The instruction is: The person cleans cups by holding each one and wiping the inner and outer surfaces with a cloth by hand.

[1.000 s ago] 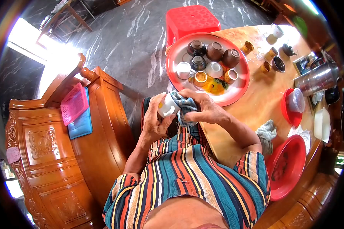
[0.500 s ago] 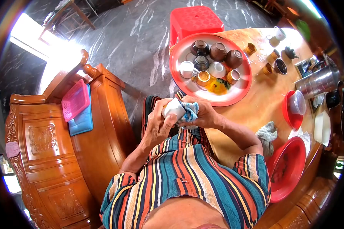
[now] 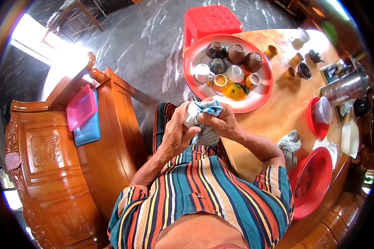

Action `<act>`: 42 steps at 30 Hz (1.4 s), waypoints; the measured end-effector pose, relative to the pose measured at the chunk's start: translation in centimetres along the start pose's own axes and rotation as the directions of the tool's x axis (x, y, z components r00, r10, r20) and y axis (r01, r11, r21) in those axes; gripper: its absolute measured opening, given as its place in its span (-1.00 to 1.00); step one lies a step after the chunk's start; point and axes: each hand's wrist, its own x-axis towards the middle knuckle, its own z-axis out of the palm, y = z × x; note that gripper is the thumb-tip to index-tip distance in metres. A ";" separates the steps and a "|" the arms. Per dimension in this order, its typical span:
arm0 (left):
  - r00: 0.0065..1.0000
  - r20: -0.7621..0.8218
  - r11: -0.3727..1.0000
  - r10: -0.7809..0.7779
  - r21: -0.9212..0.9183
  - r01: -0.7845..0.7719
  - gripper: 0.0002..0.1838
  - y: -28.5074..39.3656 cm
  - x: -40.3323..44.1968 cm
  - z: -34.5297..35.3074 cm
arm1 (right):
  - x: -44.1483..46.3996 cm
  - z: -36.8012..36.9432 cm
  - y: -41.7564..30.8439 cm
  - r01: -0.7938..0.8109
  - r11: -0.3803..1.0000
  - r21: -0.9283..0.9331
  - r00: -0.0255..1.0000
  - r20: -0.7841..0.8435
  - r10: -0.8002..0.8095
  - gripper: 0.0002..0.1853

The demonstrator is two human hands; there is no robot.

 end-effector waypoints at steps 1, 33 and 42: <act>1.000 0.002 1.000 -0.002 -0.002 0.002 -0.28 0.0 0.0 0.0 | -0.1 0.0 0.3 0.032 0.994 -0.106 0.999 -0.003 -0.033 -0.73; 0.852 0.119 0.644 -0.510 -0.603 0.470 -0.56 -1.3 -0.5 -0.2 | 0.7 0.9 2.0 0.303 0.861 -0.410 0.940 0.276 -0.199 -0.48; 0.958 -0.068 0.945 0.277 0.197 -0.259 -0.71 -1.8 0.1 0.4 | -0.3 0.2 2.6 -0.325 0.941 0.096 0.930 0.215 0.299 -0.64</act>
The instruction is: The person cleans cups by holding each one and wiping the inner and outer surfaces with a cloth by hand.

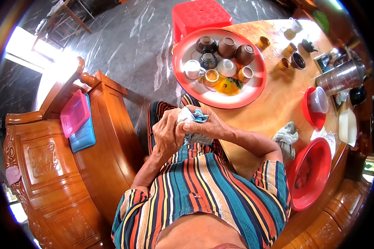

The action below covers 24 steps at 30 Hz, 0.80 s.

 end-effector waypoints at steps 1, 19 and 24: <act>1.000 0.000 1.000 -0.002 0.001 0.002 -0.71 -0.1 -0.1 0.1 | 0.0 0.0 0.1 0.045 0.999 -0.024 0.999 0.005 -0.045 -0.65; 0.587 0.383 0.197 -0.713 -0.694 0.692 -0.63 -0.8 0.4 -0.5 | 0.8 -0.3 -0.1 0.266 0.604 -0.752 0.940 0.064 -0.334 -0.59; 0.522 0.554 0.012 -0.648 -0.679 0.734 -0.60 -1.8 0.1 -0.8 | 0.6 -0.7 -0.6 0.210 0.325 -0.922 0.975 0.171 -0.145 -0.54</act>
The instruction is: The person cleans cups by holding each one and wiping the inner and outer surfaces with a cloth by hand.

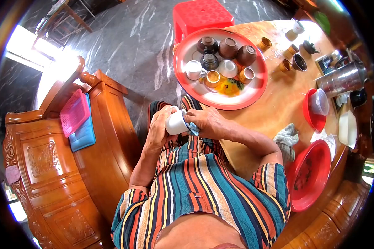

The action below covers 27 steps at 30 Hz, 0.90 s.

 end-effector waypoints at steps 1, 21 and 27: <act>0.999 0.037 0.999 -0.038 0.006 0.038 -0.58 -0.2 0.3 -0.5 | 0.0 0.0 0.0 0.000 1.000 0.000 1.000 0.000 0.000 -0.54; 0.945 0.172 0.948 0.280 0.104 -0.300 -0.40 0.1 -1.6 0.2 | -0.5 0.5 1.0 -0.101 0.612 0.784 0.990 0.017 0.141 -0.64; 0.974 0.097 0.971 0.206 0.107 -0.216 -0.49 -1.0 -0.9 -0.6 | -0.2 -0.7 -0.3 -0.100 0.902 0.421 0.992 -0.032 0.125 -0.61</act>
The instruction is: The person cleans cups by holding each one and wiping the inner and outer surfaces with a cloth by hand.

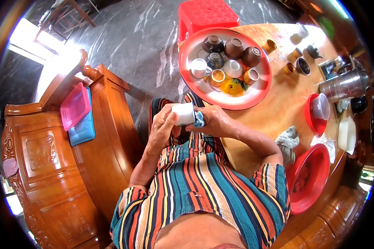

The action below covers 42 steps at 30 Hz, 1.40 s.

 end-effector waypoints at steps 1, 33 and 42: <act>0.999 -0.022 0.998 -0.035 -0.044 0.034 -0.50 -0.3 0.1 0.0 | 0.1 0.1 -0.1 -0.035 0.992 -0.124 0.999 -0.004 0.035 -0.57; 0.993 0.112 0.919 -0.048 -0.384 0.088 -0.45 1.8 -1.5 1.1 | 0.5 -1.4 0.7 0.187 0.968 -0.165 0.941 -0.252 -0.225 -0.36; 0.838 0.271 0.662 0.473 0.519 -0.541 -0.37 2.7 -0.8 1.6 | 0.5 1.6 2.3 0.014 0.782 0.623 0.997 -0.070 0.038 -0.62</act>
